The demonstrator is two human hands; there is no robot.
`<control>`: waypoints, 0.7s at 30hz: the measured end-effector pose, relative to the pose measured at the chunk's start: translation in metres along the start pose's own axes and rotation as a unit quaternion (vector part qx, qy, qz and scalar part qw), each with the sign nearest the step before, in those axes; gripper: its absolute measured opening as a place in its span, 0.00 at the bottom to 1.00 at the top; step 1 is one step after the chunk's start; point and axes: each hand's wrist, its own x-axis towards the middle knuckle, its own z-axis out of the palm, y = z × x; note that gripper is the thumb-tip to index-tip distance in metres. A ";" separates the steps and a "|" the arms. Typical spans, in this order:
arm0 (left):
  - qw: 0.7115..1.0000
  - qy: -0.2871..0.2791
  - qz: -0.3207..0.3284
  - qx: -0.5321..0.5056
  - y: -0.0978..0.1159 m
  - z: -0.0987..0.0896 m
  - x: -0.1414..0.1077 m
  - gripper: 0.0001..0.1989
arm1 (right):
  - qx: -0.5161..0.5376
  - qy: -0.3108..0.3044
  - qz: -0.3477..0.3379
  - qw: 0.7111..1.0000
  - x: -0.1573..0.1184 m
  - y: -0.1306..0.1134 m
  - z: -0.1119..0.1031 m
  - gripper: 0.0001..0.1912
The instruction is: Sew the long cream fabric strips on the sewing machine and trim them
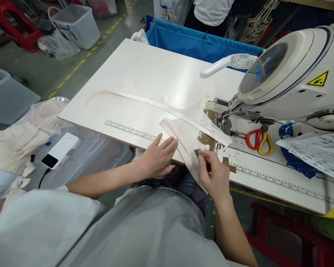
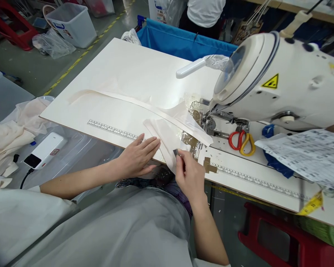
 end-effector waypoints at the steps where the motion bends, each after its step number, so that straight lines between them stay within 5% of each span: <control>1: 1.000 -0.010 -0.007 0.004 -0.002 -0.001 0.000 0.33 | -0.002 -0.011 -0.010 1.000 0.003 -0.003 0.005 0.10; 11: 0.999 -0.028 0.030 0.029 -0.004 -0.007 -0.006 0.43 | -0.074 -0.056 -0.025 0.995 0.022 -0.011 0.041 0.12; 21: 0.999 -0.017 0.036 0.027 -0.005 -0.009 -0.004 0.41 | -0.117 -0.070 -0.024 0.990 0.026 -0.012 0.047 0.13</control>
